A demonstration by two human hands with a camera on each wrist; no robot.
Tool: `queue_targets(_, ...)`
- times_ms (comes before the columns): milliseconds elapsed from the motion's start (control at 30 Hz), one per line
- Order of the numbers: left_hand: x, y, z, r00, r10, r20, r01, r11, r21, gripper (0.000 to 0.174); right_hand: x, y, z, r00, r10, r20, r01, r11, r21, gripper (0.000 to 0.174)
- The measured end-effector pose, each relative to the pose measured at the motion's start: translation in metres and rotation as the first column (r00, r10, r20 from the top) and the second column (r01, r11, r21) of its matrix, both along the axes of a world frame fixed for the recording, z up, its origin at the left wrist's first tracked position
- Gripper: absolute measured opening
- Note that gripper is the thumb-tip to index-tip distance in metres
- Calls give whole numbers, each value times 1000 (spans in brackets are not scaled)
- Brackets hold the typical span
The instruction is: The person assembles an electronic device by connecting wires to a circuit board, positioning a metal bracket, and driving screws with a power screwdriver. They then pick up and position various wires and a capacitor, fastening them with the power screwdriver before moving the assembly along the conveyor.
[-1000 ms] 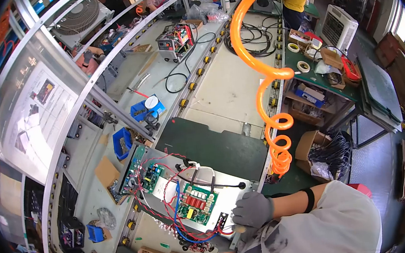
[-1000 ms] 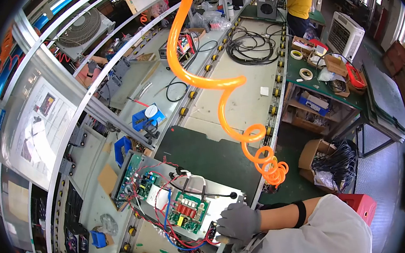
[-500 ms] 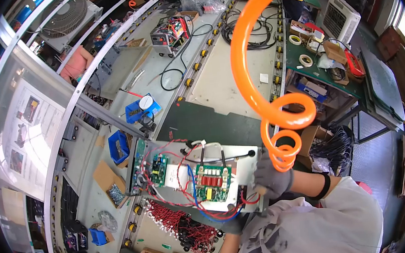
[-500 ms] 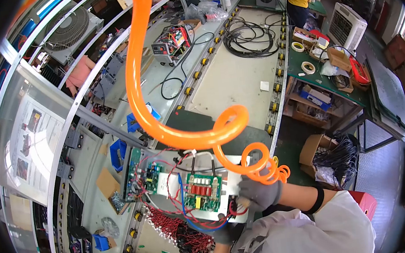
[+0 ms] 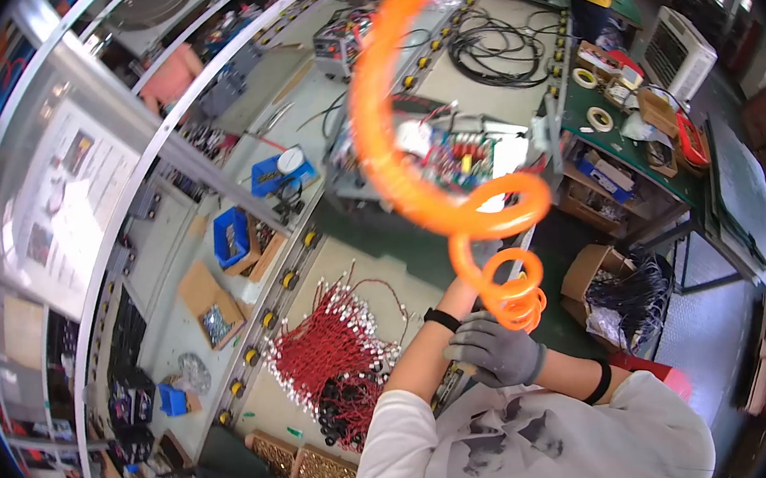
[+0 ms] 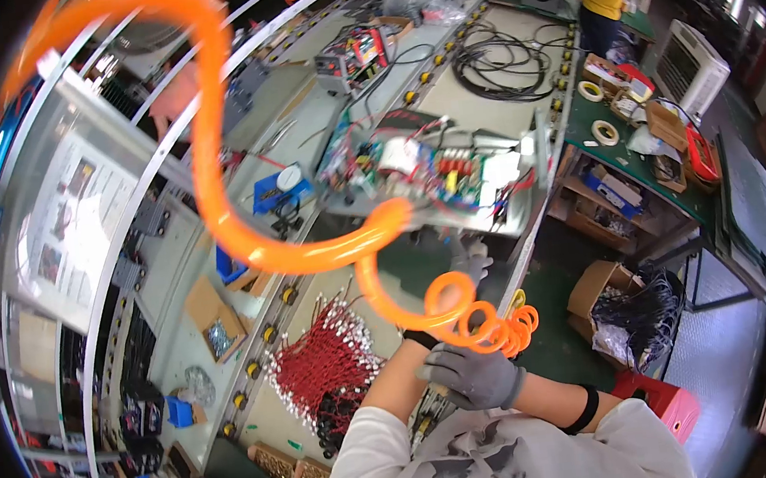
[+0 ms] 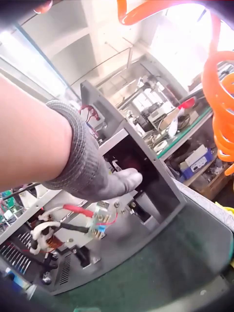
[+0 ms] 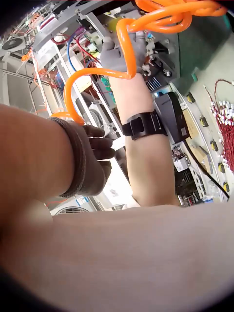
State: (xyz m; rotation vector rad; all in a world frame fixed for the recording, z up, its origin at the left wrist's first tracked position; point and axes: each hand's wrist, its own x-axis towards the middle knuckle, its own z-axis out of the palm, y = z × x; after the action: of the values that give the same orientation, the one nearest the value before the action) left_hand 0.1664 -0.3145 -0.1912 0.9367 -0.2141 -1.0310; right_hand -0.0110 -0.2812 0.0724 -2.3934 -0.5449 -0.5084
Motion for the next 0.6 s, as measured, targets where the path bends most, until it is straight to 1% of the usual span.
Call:
queue_targets(33,-40,69,-37,1000,16,21,-16,1000,19,76,1,-1,-1,994,107,-26,-109,990,-85,36)
queue_targets(67,-10,-25,-30,999,36,37,-38,998,43,77,1,-3,-8,987,156,-36,-158,985,-72,36)
queue_targets(133,-26,23,-69,995,80,65,-87,991,104,78,1,0,-23,990,121,-70,-124,992,-33,31)
queue_targets(167,-26,53,-90,993,113,43,-121,944,306,78,3,4,-25,988,130,-85,-132,991,-23,24)
queue_targets(200,-41,96,-52,979,204,-12,-186,911,367,72,6,9,-25,978,185,-93,-186,983,-3,24)
queue_targets(233,-57,142,-2,952,299,-62,-246,871,426,67,11,15,-25,965,229,-129,-234,972,-21,21)
queue_targets(267,-65,180,-8,931,358,-69,-293,848,441,67,15,21,-24,946,278,-167,-288,957,-40,19)
queue_targets(300,-79,216,-19,919,377,113,-354,667,655,56,19,29,-22,925,337,-174,-347,937,-32,16)
queue_targets(333,-98,250,-26,899,343,271,-405,422,811,50,21,38,-22,891,413,-186,-423,906,-11,16)
queue_targets(400,-141,310,-2,850,437,293,-448,310,838,49,24,57,-26,841,509,-185,-510,859,45,16)
queue_targets(433,-167,340,-2,815,499,293,-462,255,849,49,24,66,-28,804,564,-190,-562,824,69,15)
queue_targets(467,-198,364,-6,744,609,274,-470,185,863,49,24,74,-30,757,626,-187,-621,778,90,15)
queue_targets(500,-226,385,-6,660,706,257,-470,121,875,49,23,81,-31,713,656,-248,-661,747,75,15)
queue_targets(533,-240,385,57,548,827,127,-403,127,906,50,22,87,-33,672,674,-307,-694,718,58,16)
queue_targets(567,-267,399,49,435,882,183,-427,23,904,50,20,92,-41,627,700,-343,-734,678,42,15)
queue_targets(600,-301,412,31,321,917,236,-435,-79,897,50,19,97,-42,591,731,-340,-765,642,52,15)
